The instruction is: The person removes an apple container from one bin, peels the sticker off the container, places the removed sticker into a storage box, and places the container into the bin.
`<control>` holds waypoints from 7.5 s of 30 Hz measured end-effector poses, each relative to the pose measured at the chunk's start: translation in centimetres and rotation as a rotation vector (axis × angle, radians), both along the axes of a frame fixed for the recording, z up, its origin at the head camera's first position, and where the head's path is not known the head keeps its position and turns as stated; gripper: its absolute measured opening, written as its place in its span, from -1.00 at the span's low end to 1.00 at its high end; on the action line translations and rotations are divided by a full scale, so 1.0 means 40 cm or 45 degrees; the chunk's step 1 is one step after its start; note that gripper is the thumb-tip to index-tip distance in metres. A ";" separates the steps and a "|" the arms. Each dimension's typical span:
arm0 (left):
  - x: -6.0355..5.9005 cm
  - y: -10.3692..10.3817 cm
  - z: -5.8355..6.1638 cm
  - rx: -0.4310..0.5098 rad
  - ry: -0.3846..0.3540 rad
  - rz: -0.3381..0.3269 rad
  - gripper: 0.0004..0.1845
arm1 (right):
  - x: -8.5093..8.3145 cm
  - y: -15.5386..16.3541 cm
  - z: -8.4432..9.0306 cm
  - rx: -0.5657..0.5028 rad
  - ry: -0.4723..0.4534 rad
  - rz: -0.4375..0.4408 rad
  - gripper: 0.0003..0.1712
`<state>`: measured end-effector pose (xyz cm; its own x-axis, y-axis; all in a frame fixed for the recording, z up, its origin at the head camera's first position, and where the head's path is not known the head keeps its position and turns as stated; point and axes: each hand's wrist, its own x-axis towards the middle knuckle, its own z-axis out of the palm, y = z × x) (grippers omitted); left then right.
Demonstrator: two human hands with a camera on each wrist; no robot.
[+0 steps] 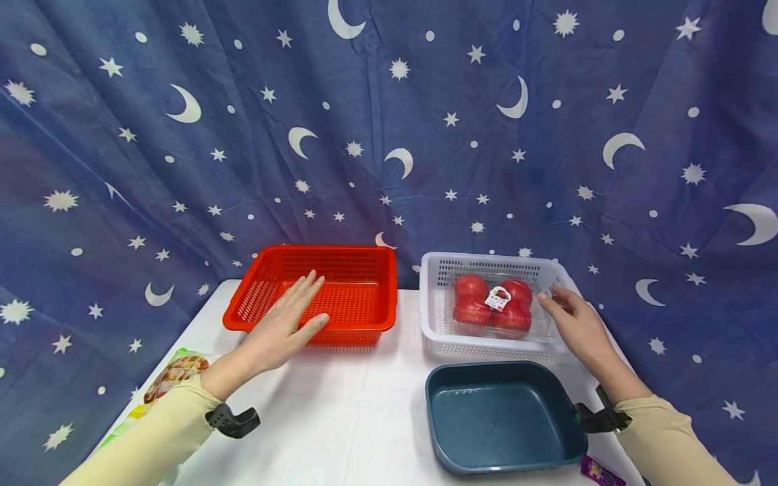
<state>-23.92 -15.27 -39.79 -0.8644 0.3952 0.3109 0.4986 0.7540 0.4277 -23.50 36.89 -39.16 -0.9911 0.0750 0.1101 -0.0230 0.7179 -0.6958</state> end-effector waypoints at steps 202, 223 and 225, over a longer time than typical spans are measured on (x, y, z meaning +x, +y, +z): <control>-0.083 0.496 -0.264 0.983 -0.515 -0.313 -0.42 | -0.234 0.020 -0.035 -0.998 -0.782 -0.239 0.10; -0.086 0.501 -0.264 1.023 -0.505 -0.329 -0.46 | -0.217 0.030 0.008 -1.019 -0.737 -0.256 0.10; -0.087 0.502 -0.265 1.034 -0.504 -0.334 -0.46 | -0.213 0.031 0.014 -1.035 -0.737 -0.254 0.11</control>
